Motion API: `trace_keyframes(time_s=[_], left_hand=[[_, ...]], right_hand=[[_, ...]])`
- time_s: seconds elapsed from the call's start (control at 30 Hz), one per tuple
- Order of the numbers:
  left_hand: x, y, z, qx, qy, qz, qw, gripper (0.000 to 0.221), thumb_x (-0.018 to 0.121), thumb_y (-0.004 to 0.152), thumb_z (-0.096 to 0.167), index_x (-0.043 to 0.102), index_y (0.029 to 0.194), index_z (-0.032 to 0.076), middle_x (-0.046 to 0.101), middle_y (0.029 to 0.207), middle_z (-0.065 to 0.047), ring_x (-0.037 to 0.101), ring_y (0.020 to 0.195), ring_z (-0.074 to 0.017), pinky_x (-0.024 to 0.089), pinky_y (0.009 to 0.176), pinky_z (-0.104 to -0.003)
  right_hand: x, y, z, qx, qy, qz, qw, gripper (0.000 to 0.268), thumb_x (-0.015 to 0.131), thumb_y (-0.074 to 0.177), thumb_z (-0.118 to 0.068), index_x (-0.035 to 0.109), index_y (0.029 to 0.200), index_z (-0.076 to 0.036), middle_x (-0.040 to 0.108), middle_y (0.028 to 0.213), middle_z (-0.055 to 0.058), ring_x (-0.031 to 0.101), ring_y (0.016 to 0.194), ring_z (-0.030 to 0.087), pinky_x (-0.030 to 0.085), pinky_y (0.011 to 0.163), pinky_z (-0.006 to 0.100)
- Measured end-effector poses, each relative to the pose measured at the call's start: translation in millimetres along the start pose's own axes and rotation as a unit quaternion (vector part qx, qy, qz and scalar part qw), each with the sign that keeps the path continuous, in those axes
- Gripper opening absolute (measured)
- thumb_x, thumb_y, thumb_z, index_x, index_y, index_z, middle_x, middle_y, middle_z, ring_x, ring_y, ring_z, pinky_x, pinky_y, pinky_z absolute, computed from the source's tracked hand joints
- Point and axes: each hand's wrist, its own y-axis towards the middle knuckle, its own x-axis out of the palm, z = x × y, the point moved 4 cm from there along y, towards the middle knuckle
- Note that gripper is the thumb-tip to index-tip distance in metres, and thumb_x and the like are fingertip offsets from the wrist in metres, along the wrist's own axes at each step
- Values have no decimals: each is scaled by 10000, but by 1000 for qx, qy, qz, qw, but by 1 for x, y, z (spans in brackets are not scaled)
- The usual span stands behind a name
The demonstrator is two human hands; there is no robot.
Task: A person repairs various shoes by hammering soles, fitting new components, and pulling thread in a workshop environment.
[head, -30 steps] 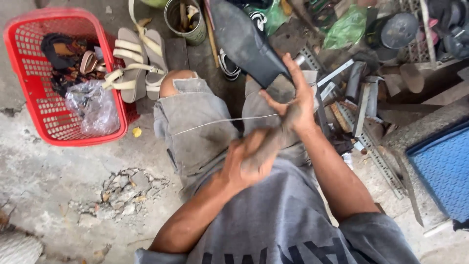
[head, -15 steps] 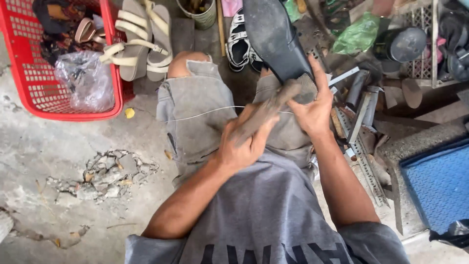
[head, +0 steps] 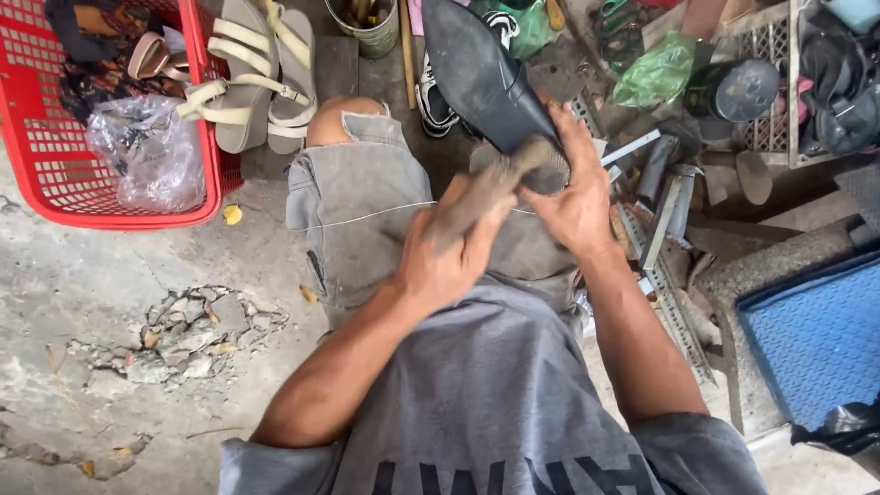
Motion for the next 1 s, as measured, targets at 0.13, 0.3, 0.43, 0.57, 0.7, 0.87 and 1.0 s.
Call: trace_keyframes(time_s=[0.13,0.3,0.43,0.57,0.7,0.87,1.0], left_hand=[[22,-17,-13,83,-17,134,987,189,584,1051,174,597,1217,83,678,1074,-166,744,876,-373,573,741,-455],[-17,0,20,40,-111,184,976,151,642,1025,140,735,1099,47,746,880,-159,757,825,-384,590,661,-426],[-5,2,20,78,-109,232,964,152,688,979,138,703,1004,-11,711,816,-191,718,753,-401,567,617,-437],[-35,3,62,72,-116,211,968,179,661,1004,191,737,1004,29,730,808,-166,758,761,-375,605,661,-373],[24,-24,-10,-127,0,38,991,283,662,899,430,658,902,147,746,728,-77,777,780,-290,610,677,-401],[-18,-2,52,173,-64,291,939,120,641,989,149,705,1052,70,710,854,-118,726,734,-333,629,700,-377],[14,-19,-1,87,-163,317,930,193,699,948,238,672,1047,75,719,828,-112,743,773,-325,613,669,-384]], right_hand=[[-1,-13,2,4,-10,-24,1000,904,852,822,-140,362,1573,-22,394,1630,211,335,1553,359,243,1311,505],[8,-5,-8,-21,22,25,999,928,928,653,-58,526,1489,-29,552,1499,214,437,1435,432,303,1233,528],[4,-7,4,-29,12,34,999,905,921,699,-43,502,1500,-11,543,1494,235,441,1417,462,315,1230,549],[13,-11,21,-64,2,43,997,749,866,863,-278,549,1477,11,563,1488,237,461,1428,434,307,1221,516],[1,-4,-4,-64,37,16,997,807,872,831,-313,532,1498,-14,540,1517,210,436,1448,432,275,1237,520],[20,-59,189,286,-92,3,954,375,957,717,-198,792,1053,-162,746,913,116,721,941,399,551,812,662],[-9,-10,-13,-26,-47,23,998,852,940,784,-153,539,1524,-28,564,1475,252,522,1363,451,370,1162,532]])
